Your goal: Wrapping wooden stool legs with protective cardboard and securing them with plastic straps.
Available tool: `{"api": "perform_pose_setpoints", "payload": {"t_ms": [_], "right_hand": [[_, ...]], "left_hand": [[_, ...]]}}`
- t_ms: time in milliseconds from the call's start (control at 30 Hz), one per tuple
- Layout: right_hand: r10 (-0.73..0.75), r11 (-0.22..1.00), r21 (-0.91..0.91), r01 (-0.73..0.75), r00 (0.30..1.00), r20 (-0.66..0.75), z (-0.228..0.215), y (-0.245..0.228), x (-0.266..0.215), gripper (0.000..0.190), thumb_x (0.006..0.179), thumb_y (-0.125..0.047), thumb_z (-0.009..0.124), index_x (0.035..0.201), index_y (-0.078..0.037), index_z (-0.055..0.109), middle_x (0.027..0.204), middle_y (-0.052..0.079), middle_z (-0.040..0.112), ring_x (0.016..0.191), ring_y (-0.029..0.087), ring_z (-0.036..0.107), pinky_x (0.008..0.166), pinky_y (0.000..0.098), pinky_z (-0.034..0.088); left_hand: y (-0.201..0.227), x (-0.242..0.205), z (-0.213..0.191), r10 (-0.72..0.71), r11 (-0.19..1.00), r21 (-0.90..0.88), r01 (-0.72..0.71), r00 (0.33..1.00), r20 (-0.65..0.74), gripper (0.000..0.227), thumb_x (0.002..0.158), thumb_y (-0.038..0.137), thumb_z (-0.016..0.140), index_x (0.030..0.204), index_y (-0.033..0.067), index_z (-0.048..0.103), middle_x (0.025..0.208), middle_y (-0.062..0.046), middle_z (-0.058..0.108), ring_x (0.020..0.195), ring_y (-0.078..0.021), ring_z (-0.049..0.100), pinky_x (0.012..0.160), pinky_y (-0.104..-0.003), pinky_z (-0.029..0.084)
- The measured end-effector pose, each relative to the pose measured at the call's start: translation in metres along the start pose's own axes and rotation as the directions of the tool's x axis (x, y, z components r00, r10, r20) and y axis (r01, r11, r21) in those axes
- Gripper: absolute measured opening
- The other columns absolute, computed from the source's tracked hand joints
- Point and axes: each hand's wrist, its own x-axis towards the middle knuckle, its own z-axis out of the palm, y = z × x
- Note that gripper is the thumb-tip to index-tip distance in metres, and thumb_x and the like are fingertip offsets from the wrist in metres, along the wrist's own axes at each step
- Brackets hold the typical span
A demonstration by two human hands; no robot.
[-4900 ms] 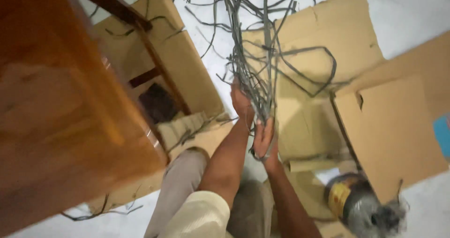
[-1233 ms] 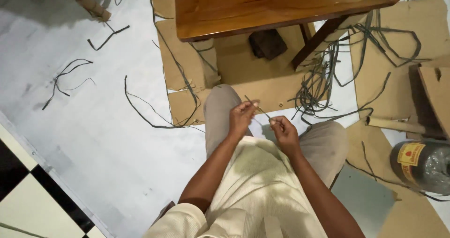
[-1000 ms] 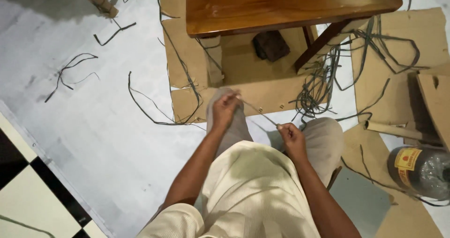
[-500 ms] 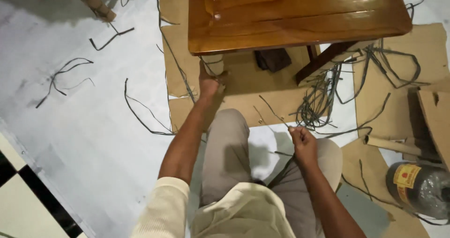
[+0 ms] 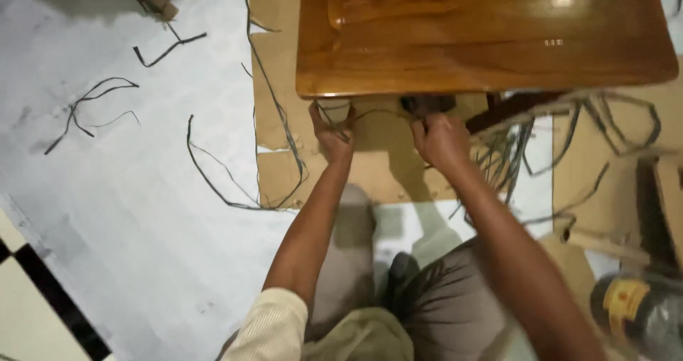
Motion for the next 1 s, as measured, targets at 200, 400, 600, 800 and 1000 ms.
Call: {"api": "perform_pose_setpoints", "payload": {"t_ms": [200, 400, 600, 800, 1000], "right_hand": [[0.357, 0.919, 0.195, -0.342, 0.933, -0.051, 0.046, -0.025, 0.053, 0.048, 0.101, -0.042, 0.064, 0.102, 0.005, 0.074, 0.093, 0.025, 0.074, 0.098, 0.044, 0.071, 0.087, 0.0514, 0.055], [-0.352, 0.778, -0.536, 0.328, 0.934, 0.061, 0.139, -0.007, 0.099, 0.029, 0.109, -0.024, 0.048, 0.115, -0.009, 0.072, 0.110, 0.014, 0.075, 0.113, 0.034, 0.068, 0.106, 0.0524, 0.046], [-0.396, 0.895, 0.100, 0.435, 0.877, -0.271, 0.103, -0.046, 0.088, 0.017, 0.089, -0.015, 0.067, 0.089, 0.001, 0.073, 0.076, 0.021, 0.072, 0.074, 0.042, 0.074, 0.058, 0.0474, 0.059], [-0.375, 0.857, 0.359, 0.370, 0.925, -0.058, 0.094, -0.052, 0.078, 0.047, 0.079, -0.033, 0.079, 0.111, 0.001, 0.071, 0.093, 0.022, 0.073, 0.084, 0.040, 0.075, 0.065, 0.0517, 0.062], [-0.222, 0.949, 0.243, 0.199, 0.973, 0.069, 0.040, -0.119, 0.067, 0.061, 0.076, -0.051, 0.081, 0.104, 0.003, 0.071, 0.092, 0.025, 0.074, 0.092, 0.042, 0.075, 0.081, 0.0530, 0.062]], "left_hand": [[0.011, -0.013, 0.014, -0.027, 0.996, 0.082, 0.030, 0.999, -0.039, 0.026, 0.095, 0.048, 0.072, 0.115, 0.0314, 0.068, 0.119, 0.001, 0.070, 0.107, -0.0255, 0.067, 0.097, -0.054, 0.058], [0.029, -0.042, 0.022, 0.277, 0.589, 0.720, -0.368, 0.928, 0.248, 0.036, 0.097, 0.009, 0.058, 0.132, 0.0202, 0.055, 0.122, -0.011, 0.066, 0.122, -0.0320, 0.064, 0.106, -0.054, 0.058], [0.011, -0.046, 0.031, 0.511, 0.176, 0.827, -0.533, 0.768, 0.386, 0.060, 0.073, 0.010, 0.085, 0.126, 0.0233, 0.059, 0.105, -0.002, 0.072, 0.108, -0.0182, 0.071, 0.101, -0.037, 0.057], [-0.005, -0.020, -0.002, 0.571, 0.299, 0.718, -0.628, 0.721, 0.392, 0.049, 0.080, 0.001, 0.068, 0.128, 0.0107, 0.063, 0.111, -0.010, 0.071, 0.114, -0.0194, 0.062, 0.105, -0.042, 0.052], [-0.008, 0.003, -0.026, 0.500, 0.522, 0.623, -0.583, 0.801, 0.330, 0.063, 0.075, 0.000, 0.071, 0.135, -0.0013, 0.052, 0.115, -0.019, 0.067, 0.123, -0.0338, 0.062, 0.116, -0.038, 0.046]]}}
